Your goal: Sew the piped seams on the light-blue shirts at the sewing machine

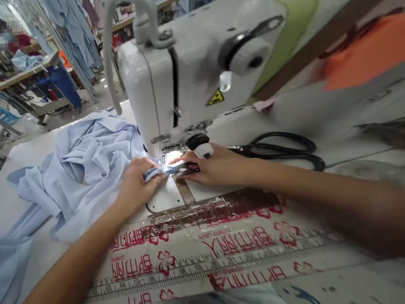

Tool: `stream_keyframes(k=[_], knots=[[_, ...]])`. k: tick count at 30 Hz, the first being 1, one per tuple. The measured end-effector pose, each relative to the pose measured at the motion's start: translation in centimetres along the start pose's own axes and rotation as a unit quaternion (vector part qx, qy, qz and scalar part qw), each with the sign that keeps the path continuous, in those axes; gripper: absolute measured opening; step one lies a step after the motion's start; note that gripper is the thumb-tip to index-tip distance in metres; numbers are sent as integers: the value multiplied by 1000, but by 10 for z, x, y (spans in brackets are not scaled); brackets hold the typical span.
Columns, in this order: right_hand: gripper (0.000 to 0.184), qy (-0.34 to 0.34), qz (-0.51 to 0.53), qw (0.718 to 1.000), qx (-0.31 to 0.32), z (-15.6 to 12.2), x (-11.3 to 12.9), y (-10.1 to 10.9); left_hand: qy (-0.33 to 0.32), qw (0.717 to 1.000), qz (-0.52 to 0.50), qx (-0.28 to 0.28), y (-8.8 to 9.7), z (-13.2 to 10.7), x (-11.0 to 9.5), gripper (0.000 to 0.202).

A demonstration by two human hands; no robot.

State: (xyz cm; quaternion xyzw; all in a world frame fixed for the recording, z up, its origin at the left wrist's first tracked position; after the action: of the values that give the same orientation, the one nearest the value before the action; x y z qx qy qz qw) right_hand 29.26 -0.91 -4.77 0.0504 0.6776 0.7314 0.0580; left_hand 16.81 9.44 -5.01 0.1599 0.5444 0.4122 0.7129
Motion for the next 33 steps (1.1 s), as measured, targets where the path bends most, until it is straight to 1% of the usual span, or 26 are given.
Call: stream_keyframes(k=[3,4,8,11,13,16,19,21,23,25,27,29,31,33], knots=[[26,-13,-8,1000,21,2,5,-7,41,998,-44,8,4,6,6,3],[26,-11,-5,1000,17,1,5,-7,56,997,-56,10,5,7,7,2],[23,37,56,997,-31,-5,1,-4,92,993,-78,17,7,6,7,4],[26,20,59,997,-51,-7,0,-3,91,992,-80,17,7,6,7,5],[28,-4,31,999,-38,-5,4,-4,83,993,-76,19,7,6,6,4],[24,-24,-7,1000,-14,-1,11,-5,65,995,-69,27,6,6,6,7],[24,-19,0,999,-44,-3,11,-3,60,996,-59,28,7,5,6,9],[26,-13,26,997,-71,-6,9,-2,58,997,-49,25,7,4,6,8],[30,-15,49,995,-84,-8,8,-2,45,998,-36,26,6,4,6,8],[28,-19,52,996,-75,-7,10,-2,20,999,-22,27,5,4,5,9],[19,-19,36,998,-48,-5,14,-3,-16,1000,0,26,5,4,3,9],[15,-15,23,999,-29,-2,17,-3,-55,998,27,27,4,4,-1,10],[15,-9,20,999,-24,-1,18,-3,-83,995,50,32,3,3,-6,16],[13,-13,13,1000,-25,-1,17,-2,-94,993,61,43,1,3,-10,23]])
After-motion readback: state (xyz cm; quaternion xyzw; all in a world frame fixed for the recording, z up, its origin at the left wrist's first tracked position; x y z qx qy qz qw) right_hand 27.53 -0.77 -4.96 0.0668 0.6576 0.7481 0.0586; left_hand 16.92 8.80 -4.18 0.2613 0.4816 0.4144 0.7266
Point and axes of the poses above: each hand's wrist, its own z-axis towards the middle knuckle, its own y-axis out of the back of the hand, x = y × z, the point moved 4 cm from there along z, towards the middle knuckle, and after that the axes turned 13 degrees about -z, right-handed, at the moved point
